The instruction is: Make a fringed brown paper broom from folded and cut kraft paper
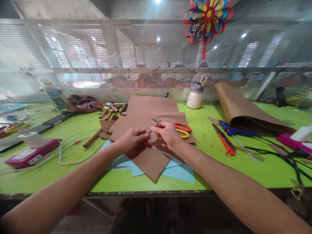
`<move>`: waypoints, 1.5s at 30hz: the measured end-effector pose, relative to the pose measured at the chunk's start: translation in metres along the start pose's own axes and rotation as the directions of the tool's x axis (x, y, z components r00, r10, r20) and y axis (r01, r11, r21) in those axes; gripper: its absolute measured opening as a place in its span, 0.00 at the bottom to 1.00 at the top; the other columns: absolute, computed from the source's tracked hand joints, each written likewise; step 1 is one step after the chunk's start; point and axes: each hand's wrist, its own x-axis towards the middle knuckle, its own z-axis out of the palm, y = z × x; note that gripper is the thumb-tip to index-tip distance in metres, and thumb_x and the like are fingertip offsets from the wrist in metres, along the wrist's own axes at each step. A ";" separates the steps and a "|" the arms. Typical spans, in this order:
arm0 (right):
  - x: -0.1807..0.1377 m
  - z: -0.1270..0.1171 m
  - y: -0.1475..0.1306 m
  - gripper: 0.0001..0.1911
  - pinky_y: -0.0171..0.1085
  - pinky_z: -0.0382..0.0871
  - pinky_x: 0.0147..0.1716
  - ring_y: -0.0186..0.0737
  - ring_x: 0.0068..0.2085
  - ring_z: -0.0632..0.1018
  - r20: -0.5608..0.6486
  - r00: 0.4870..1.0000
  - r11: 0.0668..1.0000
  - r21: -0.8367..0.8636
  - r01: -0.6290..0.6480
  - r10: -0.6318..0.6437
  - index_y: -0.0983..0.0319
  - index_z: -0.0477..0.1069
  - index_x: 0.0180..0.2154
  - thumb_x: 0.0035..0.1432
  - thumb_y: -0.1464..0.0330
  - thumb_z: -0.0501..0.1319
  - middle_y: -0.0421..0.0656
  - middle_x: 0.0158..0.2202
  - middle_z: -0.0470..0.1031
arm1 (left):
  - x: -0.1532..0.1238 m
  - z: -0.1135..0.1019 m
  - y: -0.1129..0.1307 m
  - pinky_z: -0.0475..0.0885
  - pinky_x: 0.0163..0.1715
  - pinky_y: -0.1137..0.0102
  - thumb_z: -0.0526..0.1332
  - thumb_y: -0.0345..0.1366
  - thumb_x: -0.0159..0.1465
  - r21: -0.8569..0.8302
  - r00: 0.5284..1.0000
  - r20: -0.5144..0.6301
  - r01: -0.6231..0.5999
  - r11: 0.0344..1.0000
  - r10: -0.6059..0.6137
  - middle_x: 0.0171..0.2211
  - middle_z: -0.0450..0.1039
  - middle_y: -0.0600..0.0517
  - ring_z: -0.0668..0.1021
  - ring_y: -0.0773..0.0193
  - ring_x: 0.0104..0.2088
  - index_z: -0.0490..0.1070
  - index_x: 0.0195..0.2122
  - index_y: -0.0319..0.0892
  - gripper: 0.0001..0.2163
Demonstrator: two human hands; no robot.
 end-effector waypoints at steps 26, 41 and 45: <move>-0.001 0.003 0.010 0.14 0.30 0.60 0.18 0.28 0.18 0.67 0.041 0.998 0.998 -0.051 -0.041 0.043 0.66 0.70 0.23 0.42 0.62 0.67 0.37 0.17 0.68 | -0.004 0.007 0.008 0.67 0.30 0.72 0.62 0.44 0.55 -0.122 0.998 -0.038 0.052 0.991 -0.057 0.25 0.74 0.48 0.76 0.65 0.27 0.69 0.30 0.35 0.14; -0.004 0.003 0.009 0.15 0.33 0.64 0.22 0.31 0.20 0.70 0.084 0.994 0.996 0.063 -0.071 0.065 0.66 0.70 0.22 0.40 0.61 0.69 0.39 0.19 0.70 | -0.002 0.007 0.004 0.69 0.29 0.69 0.61 0.37 0.56 -0.266 0.999 -0.005 0.047 0.963 -0.051 0.23 0.72 0.48 0.74 0.66 0.25 0.68 0.29 0.35 0.09; -0.006 0.005 0.009 0.12 0.34 0.64 0.23 0.33 0.21 0.71 0.056 0.998 0.998 -0.068 0.018 -0.014 0.65 0.71 0.22 0.44 0.61 0.66 0.39 0.19 0.71 | -0.003 0.009 0.006 0.68 0.26 0.69 0.59 0.33 0.56 -0.269 0.996 -0.031 0.068 0.961 -0.079 0.21 0.71 0.49 0.75 0.65 0.23 0.66 0.28 0.35 0.05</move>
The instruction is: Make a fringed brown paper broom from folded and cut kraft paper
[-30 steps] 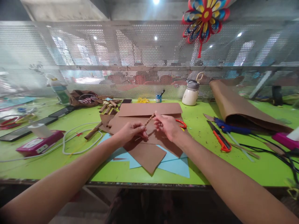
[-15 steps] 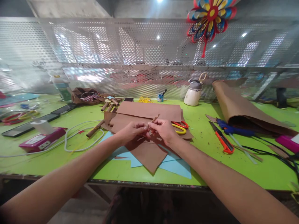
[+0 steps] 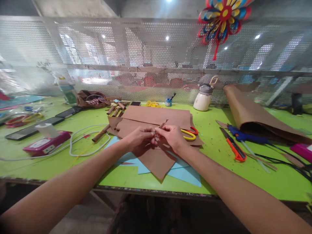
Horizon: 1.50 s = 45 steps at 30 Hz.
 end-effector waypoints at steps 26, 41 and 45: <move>-0.007 0.001 0.004 0.08 0.39 0.67 0.38 0.40 0.36 0.73 0.256 0.784 0.512 -0.636 0.577 -0.565 0.61 0.72 0.31 0.58 0.70 0.55 0.46 0.33 0.73 | 0.003 0.005 -0.001 0.60 0.16 0.78 0.57 0.29 0.53 0.063 0.987 -0.157 0.052 0.997 -0.042 0.15 0.68 0.53 0.70 0.71 0.16 0.65 0.23 0.37 0.03; -0.003 0.005 -0.005 0.10 0.37 0.66 0.34 0.39 0.31 0.73 0.042 0.945 0.844 -0.439 0.309 -0.325 0.62 0.73 0.28 0.52 0.62 0.60 0.42 0.27 0.74 | 0.000 0.002 -0.003 0.66 0.20 0.75 0.57 0.35 0.55 0.202 0.996 -0.082 -0.011 0.979 0.028 0.16 0.69 0.54 0.73 0.68 0.19 0.67 0.28 0.37 0.06; 0.002 -0.001 -0.005 0.10 0.36 0.67 0.27 0.36 0.25 0.73 -0.099 0.989 0.982 -0.168 0.090 -0.108 0.62 0.71 0.30 0.47 0.62 0.63 0.40 0.24 0.72 | -0.001 -0.009 0.011 0.63 0.19 0.76 0.57 0.42 0.56 0.465 0.981 -0.128 -0.072 0.882 0.147 0.18 0.70 0.52 0.73 0.68 0.20 0.67 0.27 0.38 0.11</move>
